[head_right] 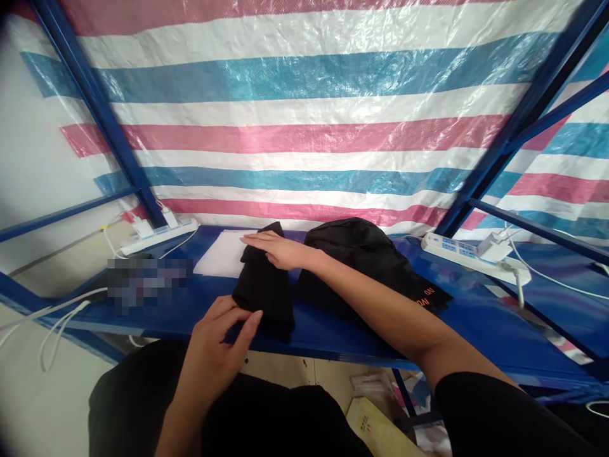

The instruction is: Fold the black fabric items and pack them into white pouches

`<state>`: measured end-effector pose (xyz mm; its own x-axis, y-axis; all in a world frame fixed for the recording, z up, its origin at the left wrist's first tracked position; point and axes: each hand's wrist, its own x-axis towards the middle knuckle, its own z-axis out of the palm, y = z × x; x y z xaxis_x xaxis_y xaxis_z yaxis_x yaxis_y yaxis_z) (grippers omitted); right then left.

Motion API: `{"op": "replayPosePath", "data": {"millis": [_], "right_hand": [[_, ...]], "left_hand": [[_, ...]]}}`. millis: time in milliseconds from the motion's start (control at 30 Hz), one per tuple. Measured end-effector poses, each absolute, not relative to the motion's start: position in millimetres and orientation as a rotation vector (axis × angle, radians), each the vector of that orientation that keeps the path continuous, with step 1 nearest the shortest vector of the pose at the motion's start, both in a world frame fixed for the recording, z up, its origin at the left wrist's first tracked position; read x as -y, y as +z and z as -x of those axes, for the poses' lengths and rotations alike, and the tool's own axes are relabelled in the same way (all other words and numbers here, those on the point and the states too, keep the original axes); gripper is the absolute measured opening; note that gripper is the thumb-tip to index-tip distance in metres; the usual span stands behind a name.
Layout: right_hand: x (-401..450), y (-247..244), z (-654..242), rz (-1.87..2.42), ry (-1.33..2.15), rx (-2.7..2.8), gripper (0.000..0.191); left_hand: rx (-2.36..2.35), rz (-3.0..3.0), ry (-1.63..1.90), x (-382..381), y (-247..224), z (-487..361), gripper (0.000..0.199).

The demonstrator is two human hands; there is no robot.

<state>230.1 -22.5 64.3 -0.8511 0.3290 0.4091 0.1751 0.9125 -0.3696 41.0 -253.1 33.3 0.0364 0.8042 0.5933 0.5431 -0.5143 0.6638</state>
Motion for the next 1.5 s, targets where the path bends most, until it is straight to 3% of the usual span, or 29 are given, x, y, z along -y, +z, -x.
{"op": "replayPosePath", "data": {"millis": [100,300,467,633,733,833,933,1167,1333,1500], "right_hand": [[17,58,-224,0.341,0.416,2.634,0.088],[11,99,-252,0.466,0.31,2.691,0.031],[18,135,-328,0.785,0.374,2.633,0.033],[16,125,-374,1.173,0.528,2.349,0.015],[13,107,-364,1.366,0.621,2.069,0.034],[9,89,-344,1.491,0.585,2.064,0.058],[6,78,-333,1.496,0.532,2.098,0.068],[36,106,-359,1.129,0.564,1.954,0.039],[93,160,-405,1.156,0.579,1.821,0.047],[140,209,-452,1.115,0.345,1.672,0.043]], "left_hand": [[-1.23,-2.235,1.515,243,31,-62,0.01],[-0.849,-2.478,1.254,228,45,-104,0.008],[-0.448,-2.434,1.022,209,84,-93,0.027],[-1.26,-2.209,1.291,114,77,-38,0.032],[-1.617,-2.119,1.198,49,44,-15,0.039],[-1.643,-2.112,1.132,13,13,-9,0.035],[-1.604,-2.144,1.058,8,3,-12,0.027],[-1.338,-2.071,1.312,47,57,-15,0.039],[-0.93,-1.993,1.469,78,111,-35,0.046],[-0.745,-1.821,1.64,56,134,-77,0.047]]}}
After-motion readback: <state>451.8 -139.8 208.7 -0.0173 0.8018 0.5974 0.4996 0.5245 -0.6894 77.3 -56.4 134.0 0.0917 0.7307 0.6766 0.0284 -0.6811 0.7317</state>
